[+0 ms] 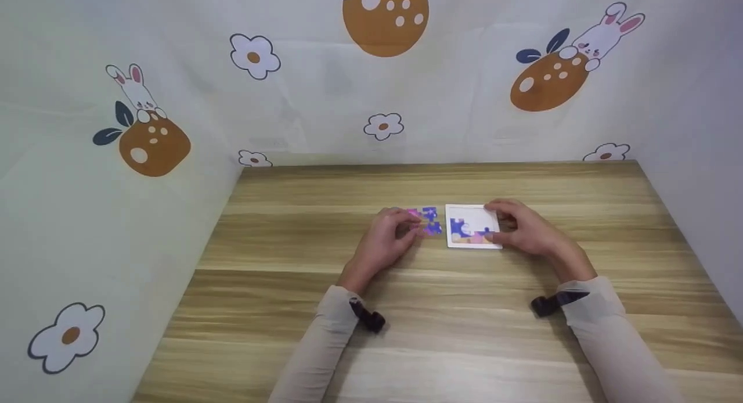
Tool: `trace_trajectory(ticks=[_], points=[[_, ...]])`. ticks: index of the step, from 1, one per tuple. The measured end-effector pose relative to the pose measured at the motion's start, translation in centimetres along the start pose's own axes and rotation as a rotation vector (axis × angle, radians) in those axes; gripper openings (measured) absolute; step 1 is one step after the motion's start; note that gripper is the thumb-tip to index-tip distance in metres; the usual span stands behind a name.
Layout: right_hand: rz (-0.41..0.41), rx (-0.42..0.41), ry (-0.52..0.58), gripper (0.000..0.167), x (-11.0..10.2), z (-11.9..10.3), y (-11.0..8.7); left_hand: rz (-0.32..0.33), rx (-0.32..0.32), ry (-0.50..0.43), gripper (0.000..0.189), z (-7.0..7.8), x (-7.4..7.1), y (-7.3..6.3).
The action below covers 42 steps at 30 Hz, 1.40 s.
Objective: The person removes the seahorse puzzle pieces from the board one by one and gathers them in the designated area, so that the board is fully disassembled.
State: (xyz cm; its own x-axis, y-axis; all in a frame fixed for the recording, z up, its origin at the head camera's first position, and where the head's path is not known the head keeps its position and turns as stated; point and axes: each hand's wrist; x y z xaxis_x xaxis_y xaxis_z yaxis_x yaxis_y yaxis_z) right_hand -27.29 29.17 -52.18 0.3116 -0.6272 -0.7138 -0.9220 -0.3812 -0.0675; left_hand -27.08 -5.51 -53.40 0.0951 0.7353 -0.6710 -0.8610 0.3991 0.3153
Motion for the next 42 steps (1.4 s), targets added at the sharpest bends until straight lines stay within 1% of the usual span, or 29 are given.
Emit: trace_trajectory(ticks=[2, 5, 7, 10, 14, 17, 19, 22, 25, 27, 32, 37, 42], points=[[-0.001, 0.003, -0.004, 0.07, -0.1, 0.0, 0.0, -0.018, -0.008, -0.005, 0.022, 0.7, 0.4, 0.6], [0.004, -0.001, -0.019, 0.071, 0.0, 0.0, 0.0, -0.062, -0.01, 0.003, 0.023, 1.6, 1.2, 1.5], [0.008, -0.005, -0.026, 0.071, 0.0, 0.0, 0.0, -0.092, -0.005, 0.004, 0.024, 2.3, 1.7, 2.1], [0.01, -0.002, -0.031, 0.071, 0.1, 0.0, 0.0, -0.116, 0.002, 0.01, 0.025, 3.0, 2.4, 2.9], [0.003, 0.022, -0.026, 0.07, 0.2, 0.0, 0.2, -0.138, -0.04, 0.034, 0.026, 3.8, 3.0, 3.8], [0.003, 0.016, -0.015, 0.07, 0.3, 0.0, 0.2, -0.171, -0.066, 0.053, 0.029, 4.2, 3.5, 4.2], [0.006, 0.01, -0.004, 0.071, 0.4, 0.1, 0.2, -0.195, -0.059, 0.073, 0.031, 4.2, 3.9, 4.4], [0.011, -0.017, -0.006, 0.07, 0.5, 0.2, 0.2, -0.225, -0.011, 0.119, 0.032, 4.2, 4.3, 4.6], [0.02, -0.028, -0.013, 0.068, 0.3, 0.2, 0.1, -0.229, 0.031, 0.17, 0.032, 4.1, 4.7, 4.7], [0.025, -0.03, -0.018, 0.067, 0.2, 0.3, 0.0, -0.222, 0.046, 0.19, 0.031, 4.1, 4.9, 4.7], [0.038, -0.034, -0.018, 0.068, 0.2, 0.3, 0.0, -0.199, 0.063, 0.19, 0.03, 3.9, 5.2, 4.6], [0.038, -0.036, -0.012, 0.068, 0.2, 0.3, 0.0, -0.194, 0.045, 0.15, 0.029, 3.8, 5.5, 4.3], [0.034, -0.029, -0.009, 0.069, 0.1, 0.2, 0.0, -0.184, -0.004, 0.103, 0.032, 4.0, 5.6, 3.9]])
Point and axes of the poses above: each hand's wrist, its own y-axis towards the middle knuckle, its own x-axis out of the palm, z = x × y, and after that the axes turned 6 degrees about -y, right-handed
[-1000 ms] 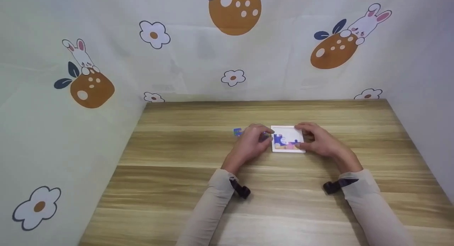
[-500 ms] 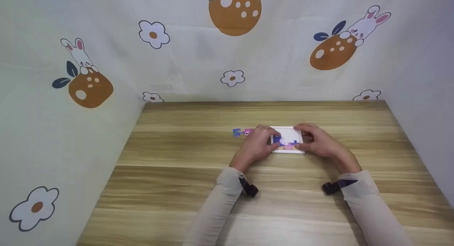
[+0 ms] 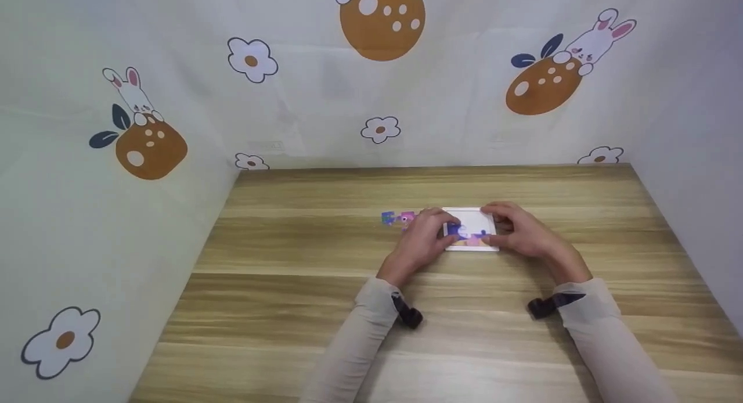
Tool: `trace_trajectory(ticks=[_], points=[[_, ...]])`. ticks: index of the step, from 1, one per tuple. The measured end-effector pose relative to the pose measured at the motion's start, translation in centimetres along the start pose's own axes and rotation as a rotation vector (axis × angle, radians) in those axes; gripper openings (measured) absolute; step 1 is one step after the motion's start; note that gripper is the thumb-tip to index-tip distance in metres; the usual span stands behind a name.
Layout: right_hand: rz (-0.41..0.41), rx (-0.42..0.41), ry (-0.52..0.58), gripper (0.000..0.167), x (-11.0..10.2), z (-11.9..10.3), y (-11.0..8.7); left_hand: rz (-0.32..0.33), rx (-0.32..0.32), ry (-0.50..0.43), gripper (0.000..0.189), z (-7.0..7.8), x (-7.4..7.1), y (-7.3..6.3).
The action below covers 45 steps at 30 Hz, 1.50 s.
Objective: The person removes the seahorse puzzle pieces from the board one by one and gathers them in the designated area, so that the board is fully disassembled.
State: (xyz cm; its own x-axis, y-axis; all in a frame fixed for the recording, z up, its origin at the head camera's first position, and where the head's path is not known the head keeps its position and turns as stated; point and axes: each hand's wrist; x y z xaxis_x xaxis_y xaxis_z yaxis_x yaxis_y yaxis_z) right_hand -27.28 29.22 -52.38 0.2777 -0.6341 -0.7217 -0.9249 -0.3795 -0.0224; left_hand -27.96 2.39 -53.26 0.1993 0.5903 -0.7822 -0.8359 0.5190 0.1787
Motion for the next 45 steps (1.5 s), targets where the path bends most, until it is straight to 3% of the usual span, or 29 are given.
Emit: trace_trajectory(ticks=[7, 15, 22, 32, 38, 45], points=[[-0.007, 0.018, 0.013, 0.07, 0.02, -0.27, 0.06, 0.007, -0.062, -0.058, 0.043, 0.35, -0.07, -0.3], [0.016, -0.043, 0.028, 0.068, 0.08, -0.2, 0.1, 0.042, 0.012, 0.005, 0.043, 0.27, -0.02, -0.14], [-0.001, -0.036, 0.05, 0.068, 0.12, -0.14, 0.12, 0.03, 0.067, -0.04, 0.039, 0.17, 0.12, -0.23], [-0.001, -0.011, 0.021, 0.069, 0.21, -0.07, 0.2, 0.051, 0.085, -0.092, 0.034, -0.17, 0.16, -0.09], [0.0, -0.012, 0.016, 0.069, 0.17, -0.22, 0.21, 0.02, 0.108, -0.066, 0.033, -0.26, 0.0, 0.1], [0.007, -0.024, 0.012, 0.069, 0.25, -0.09, 0.14, -0.007, 0.082, -0.067, 0.033, -0.23, -0.03, 0.11]])
Point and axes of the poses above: each hand's wrist, its own y-axis towards the middle knuckle, its own x-axis out of the palm, z = x × y, and after that the axes turned 6 degrees about -y, right-handed
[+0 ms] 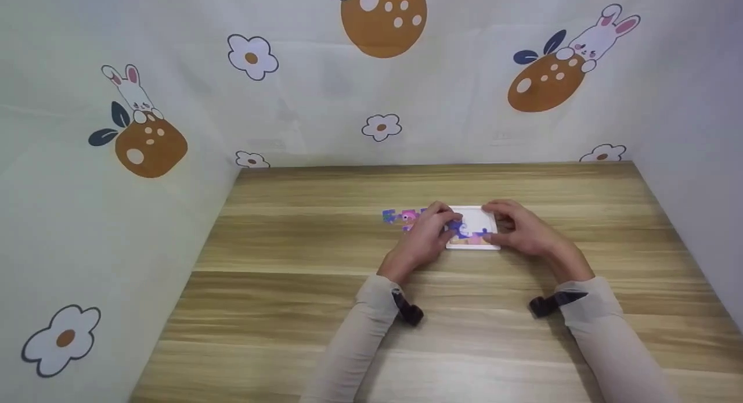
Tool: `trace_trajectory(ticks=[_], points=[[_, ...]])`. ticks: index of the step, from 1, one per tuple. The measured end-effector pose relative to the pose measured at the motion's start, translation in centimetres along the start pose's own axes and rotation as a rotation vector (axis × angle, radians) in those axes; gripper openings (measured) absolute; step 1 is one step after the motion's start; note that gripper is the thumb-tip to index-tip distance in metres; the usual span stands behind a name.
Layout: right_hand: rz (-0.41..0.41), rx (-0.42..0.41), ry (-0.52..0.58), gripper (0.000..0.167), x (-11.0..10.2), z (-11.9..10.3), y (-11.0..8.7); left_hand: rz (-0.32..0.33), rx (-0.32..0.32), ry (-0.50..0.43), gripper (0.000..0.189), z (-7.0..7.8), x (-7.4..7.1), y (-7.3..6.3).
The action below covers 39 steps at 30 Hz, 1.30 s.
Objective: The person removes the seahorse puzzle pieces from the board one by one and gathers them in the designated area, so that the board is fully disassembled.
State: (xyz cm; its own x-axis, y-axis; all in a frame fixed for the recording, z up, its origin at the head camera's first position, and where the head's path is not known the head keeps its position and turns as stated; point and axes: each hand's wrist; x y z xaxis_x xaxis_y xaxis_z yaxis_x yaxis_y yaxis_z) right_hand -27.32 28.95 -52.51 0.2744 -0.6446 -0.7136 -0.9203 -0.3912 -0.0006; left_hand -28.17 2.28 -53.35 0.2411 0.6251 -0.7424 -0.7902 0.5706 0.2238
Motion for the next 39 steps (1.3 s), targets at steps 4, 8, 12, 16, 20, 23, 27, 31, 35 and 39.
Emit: trace_trajectory(ticks=[4, 8, 12, 16, 20, 23, 27, 31, 35, 39], points=[[-0.014, 0.017, 0.006, 0.07, -0.1, 0.1, -0.1, 0.01, 0.016, 0.026, 0.033, -0.1, 0.0, -0.1], [-0.02, 0.027, 0.003, 0.07, -0.2, 0.1, -0.1, 0.033, 0.051, 0.067, 0.032, -0.4, -0.1, -0.2], [-0.02, 0.023, -0.003, 0.071, -0.2, 0.1, 0.0, 0.056, 0.06, 0.069, 0.032, -0.6, -0.4, -0.4], [-0.028, 0.029, -0.009, 0.071, -0.1, 0.1, 0.0, 0.074, 0.058, 0.03, 0.032, -0.8, -0.8, -0.6], [-0.042, 0.049, -0.015, 0.072, -0.2, 0.1, 0.0, 0.084, 0.058, 0.01, 0.033, -1.0, -1.1, -0.9], [-0.04, 0.052, -0.014, 0.071, -0.3, 0.1, -0.1, 0.097, 0.056, 0.008, 0.033, -1.3, -1.5, -1.3], [-0.022, 0.03, -0.009, 0.069, -0.2, 0.2, -0.1, 0.126, 0.05, -0.006, 0.033, -1.7, -2.0, -1.9], [-0.018, 0.033, -0.008, 0.069, -0.2, 0.3, -0.2, 0.161, 0.028, -0.064, 0.033, -2.1, -2.7, -2.3], [-0.029, 0.048, -0.009, 0.07, -0.3, 0.2, -0.2, 0.194, 0.027, -0.108, 0.035, -2.2, -3.5, -2.4], [-0.033, 0.05, -0.015, 0.072, -0.4, 0.1, -0.2, 0.232, 0.028, -0.136, 0.035, -2.2, -4.6, -2.5]])
Point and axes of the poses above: each hand's wrist, its own y-axis towards the middle knuckle, its own x-axis out of the palm, z = x × y, and after that the axes turned 6 degrees about -y, right-handed
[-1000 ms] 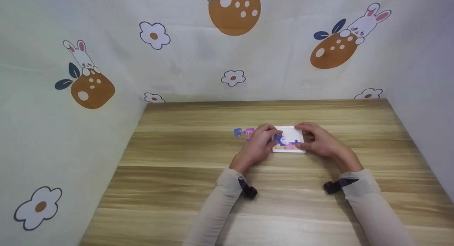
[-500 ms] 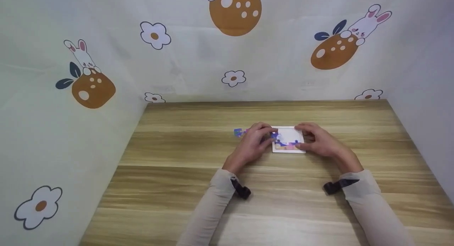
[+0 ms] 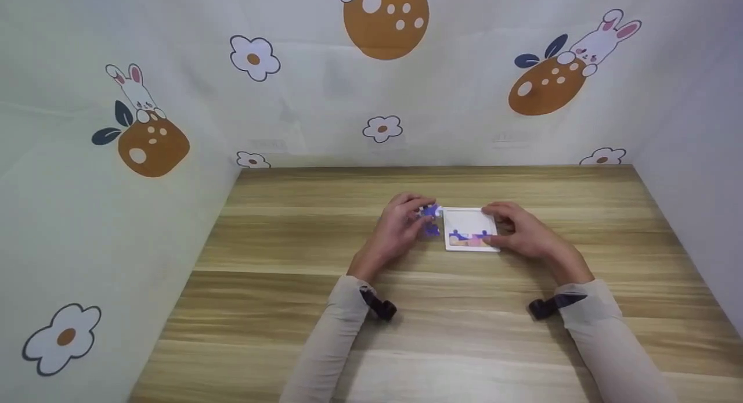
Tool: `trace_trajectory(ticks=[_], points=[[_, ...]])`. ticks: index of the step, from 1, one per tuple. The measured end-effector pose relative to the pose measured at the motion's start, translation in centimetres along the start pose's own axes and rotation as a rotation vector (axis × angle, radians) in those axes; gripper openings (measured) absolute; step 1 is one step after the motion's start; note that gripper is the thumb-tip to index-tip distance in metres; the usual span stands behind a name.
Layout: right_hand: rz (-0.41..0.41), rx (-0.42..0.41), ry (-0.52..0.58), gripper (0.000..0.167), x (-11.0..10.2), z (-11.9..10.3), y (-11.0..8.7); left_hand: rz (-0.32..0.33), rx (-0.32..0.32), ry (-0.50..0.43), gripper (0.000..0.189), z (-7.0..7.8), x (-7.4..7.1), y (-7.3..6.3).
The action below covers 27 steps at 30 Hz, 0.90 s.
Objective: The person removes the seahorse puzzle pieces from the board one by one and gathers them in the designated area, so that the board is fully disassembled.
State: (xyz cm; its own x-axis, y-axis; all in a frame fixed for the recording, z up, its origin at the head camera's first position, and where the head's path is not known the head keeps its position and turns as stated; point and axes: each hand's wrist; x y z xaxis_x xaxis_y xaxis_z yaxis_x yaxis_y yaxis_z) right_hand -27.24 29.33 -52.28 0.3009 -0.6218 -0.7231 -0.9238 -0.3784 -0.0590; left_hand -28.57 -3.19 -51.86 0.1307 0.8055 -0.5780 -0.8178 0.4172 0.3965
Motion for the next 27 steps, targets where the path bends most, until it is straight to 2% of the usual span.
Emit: trace_trajectory(ticks=[3, 6, 11, 15, 20, 27], points=[[-0.001, -0.003, 0.001, 0.073, 0.1, -0.1, 0.0, 0.023, 0.007, -0.003, 0.036, -0.2, -1.0, -0.3], [0.002, -0.006, 0.005, 0.072, 0.1, 0.0, 0.1, 0.026, -0.003, 0.01, 0.037, -0.8, -2.0, -1.2], [0.006, -0.013, 0.003, 0.072, 0.1, 0.1, 0.1, 0.01, -0.052, 0.036, 0.037, -2.0, -3.6, -3.1], [0.015, -0.021, 0.005, 0.071, 0.1, 0.1, 0.0, -0.011, -0.069, 0.043, 0.036, -2.9, -4.7, -4.0], [0.027, -0.052, 0.018, 0.069, 0.0, 0.0, -0.1, -0.066, -0.109, 0.031, 0.037, -3.3, -5.3, -4.4], [0.016, -0.042, 0.012, 0.069, 0.2, 0.1, 0.1, -0.171, -0.136, 0.042, 0.036, -3.7, -5.5, -4.5]])
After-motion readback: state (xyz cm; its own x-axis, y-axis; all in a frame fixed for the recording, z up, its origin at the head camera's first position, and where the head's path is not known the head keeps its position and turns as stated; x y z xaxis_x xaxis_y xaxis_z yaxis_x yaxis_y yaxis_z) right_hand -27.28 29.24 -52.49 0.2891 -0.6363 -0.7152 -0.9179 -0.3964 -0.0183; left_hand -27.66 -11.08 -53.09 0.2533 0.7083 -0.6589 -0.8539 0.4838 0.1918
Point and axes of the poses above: each hand's wrist, its own y-axis towards the middle knuckle, its own x-axis out of the palm, z = x × y, and after that the axes turned 6 degrees about -y, right-handed
